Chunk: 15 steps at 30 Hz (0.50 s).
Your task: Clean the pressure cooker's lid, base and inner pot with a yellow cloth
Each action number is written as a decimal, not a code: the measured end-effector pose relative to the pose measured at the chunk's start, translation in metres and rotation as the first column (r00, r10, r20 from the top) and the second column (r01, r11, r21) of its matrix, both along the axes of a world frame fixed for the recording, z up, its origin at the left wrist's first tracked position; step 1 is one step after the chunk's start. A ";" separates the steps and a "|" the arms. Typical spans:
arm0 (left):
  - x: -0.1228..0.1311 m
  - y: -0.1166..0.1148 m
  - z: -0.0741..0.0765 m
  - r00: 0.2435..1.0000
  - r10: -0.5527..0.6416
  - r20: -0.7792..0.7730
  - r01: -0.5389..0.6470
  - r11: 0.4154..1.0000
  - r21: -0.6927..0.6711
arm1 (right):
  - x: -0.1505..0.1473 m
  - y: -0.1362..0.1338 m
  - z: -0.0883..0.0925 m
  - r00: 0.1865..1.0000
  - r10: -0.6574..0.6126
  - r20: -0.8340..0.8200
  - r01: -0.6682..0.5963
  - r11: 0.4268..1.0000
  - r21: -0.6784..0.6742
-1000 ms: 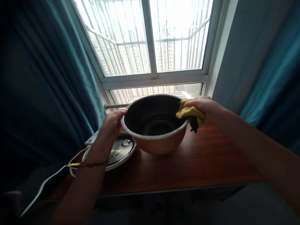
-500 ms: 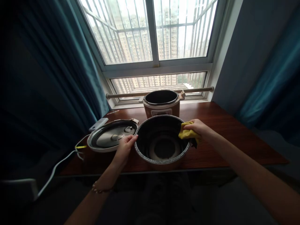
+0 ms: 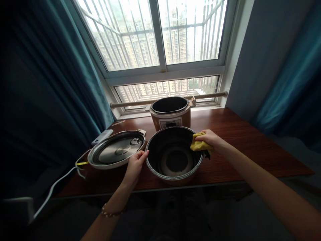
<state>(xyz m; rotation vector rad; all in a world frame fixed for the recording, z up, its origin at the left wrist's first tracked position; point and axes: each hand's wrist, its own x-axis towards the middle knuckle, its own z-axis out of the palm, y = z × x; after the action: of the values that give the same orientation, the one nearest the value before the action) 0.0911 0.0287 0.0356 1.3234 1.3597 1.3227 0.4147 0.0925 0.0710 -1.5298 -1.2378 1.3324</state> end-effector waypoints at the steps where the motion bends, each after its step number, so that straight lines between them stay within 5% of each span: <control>1: 0.001 0.000 -0.001 1.000 0.002 0.005 -0.002 1.000 -0.006 | 0.000 0.001 -0.002 1.000 0.003 0.005 -0.003 1.000 -0.003; 15: 0.000 0.003 -0.008 1.000 0.026 0.004 -0.026 0.998 -0.064 | -0.005 0.010 -0.016 0.999 0.014 0.039 -0.013 1.000 -0.022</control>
<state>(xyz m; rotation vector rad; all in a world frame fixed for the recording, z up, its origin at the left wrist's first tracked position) 0.0912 0.0319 0.0274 1.2635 1.4086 1.2882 0.4099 0.1029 0.0548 -1.5719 -1.2637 1.3342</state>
